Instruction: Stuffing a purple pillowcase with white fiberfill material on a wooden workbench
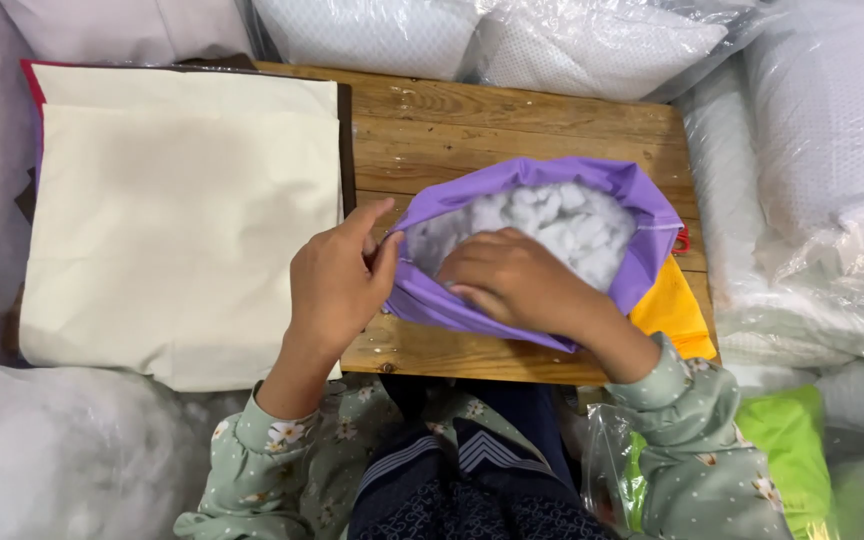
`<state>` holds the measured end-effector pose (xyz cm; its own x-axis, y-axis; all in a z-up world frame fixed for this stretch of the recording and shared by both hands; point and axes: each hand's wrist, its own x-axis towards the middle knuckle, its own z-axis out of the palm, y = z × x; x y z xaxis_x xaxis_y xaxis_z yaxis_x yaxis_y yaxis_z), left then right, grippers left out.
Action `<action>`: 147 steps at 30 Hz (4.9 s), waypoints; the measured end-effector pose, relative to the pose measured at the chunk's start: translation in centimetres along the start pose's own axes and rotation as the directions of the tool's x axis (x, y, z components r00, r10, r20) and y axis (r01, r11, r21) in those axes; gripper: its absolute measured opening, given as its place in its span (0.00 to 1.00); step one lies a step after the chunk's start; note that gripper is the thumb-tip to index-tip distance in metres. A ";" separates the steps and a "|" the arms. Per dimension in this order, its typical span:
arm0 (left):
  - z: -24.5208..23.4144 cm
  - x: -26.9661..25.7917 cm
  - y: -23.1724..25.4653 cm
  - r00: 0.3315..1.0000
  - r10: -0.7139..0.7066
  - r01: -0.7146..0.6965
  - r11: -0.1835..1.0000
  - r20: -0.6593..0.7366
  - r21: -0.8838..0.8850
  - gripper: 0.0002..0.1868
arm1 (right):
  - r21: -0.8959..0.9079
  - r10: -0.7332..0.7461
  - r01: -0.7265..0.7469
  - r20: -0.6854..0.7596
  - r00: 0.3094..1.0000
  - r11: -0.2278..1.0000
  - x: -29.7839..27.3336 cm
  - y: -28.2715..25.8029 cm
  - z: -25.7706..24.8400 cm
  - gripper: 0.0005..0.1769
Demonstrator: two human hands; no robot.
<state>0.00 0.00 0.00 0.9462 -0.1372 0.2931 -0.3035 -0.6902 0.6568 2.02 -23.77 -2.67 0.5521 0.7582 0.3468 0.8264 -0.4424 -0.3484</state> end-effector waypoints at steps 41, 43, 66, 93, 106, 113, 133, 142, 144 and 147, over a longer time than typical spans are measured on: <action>10.5 4.0 -0.5 0.706 0.214 -0.571 0.736 0.674 0.363 0.30 | -0.444 0.209 -0.153 0.080 0.975 0.883 -7.2 5.0 2.7 0.14; 8.7 4.3 1.5 0.766 0.291 -0.562 0.736 0.574 0.377 0.22 | -0.396 0.181 -0.151 0.039 0.983 0.906 -7.4 4.6 1.2 0.13; 7.4 5.2 2.0 0.534 0.304 -0.499 0.867 0.789 0.004 0.35 | -0.384 0.615 -0.487 0.380 0.691 0.784 -7.9 0.4 -9.6 0.24; -7.4 -4.2 1.7 0.804 0.594 -0.577 0.791 -0.031 0.205 0.14 | 0.087 0.307 -0.309 -0.532 0.789 0.947 -14.6 -4.9 -6.3 0.05; -19.2 -25.0 1.2 0.893 0.116 0.209 0.749 -0.434 0.629 0.14 | 0.355 -0.073 0.236 -0.418 0.905 0.905 -2.4 -10.2 -0.5 0.05; -19.4 -28.8 -5.6 0.756 -0.164 0.565 0.653 -0.634 0.504 0.21 | 0.531 -0.467 0.596 -0.370 0.803 0.603 7.7 -18.2 5.7 0.05; -6.0 -25.7 -8.6 0.883 -0.443 0.405 0.557 -0.153 0.725 0.25 | 0.237 -0.262 0.173 0.424 0.867 0.956 25.4 -27.0 19.6 0.67; -15.6 -28.2 -7.0 0.766 -0.108 0.411 0.841 -0.634 0.353 0.38 | 0.380 -0.399 0.369 0.000 0.917 0.848 23.7 -21.1 20.2 0.19; -17.0 -27.4 -4.6 0.679 -0.349 0.584 0.789 -0.646 0.188 0.68 | 0.541 -0.449 0.450 -0.144 0.882 0.710 23.3 -19.7 19.0 0.15; -16.1 -26.8 -5.0 0.693 -0.338 0.464 0.885 -0.637 0.034 0.78 | 0.633 -0.385 0.413 -0.191 0.903 0.654 22.0 -20.0 15.4 0.14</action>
<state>-25.62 18.60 0.09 0.6866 0.5911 0.4234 0.1740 -0.6990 0.6937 -4.04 9.15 -1.46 0.2010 0.7636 0.6136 0.6986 0.3273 -0.6362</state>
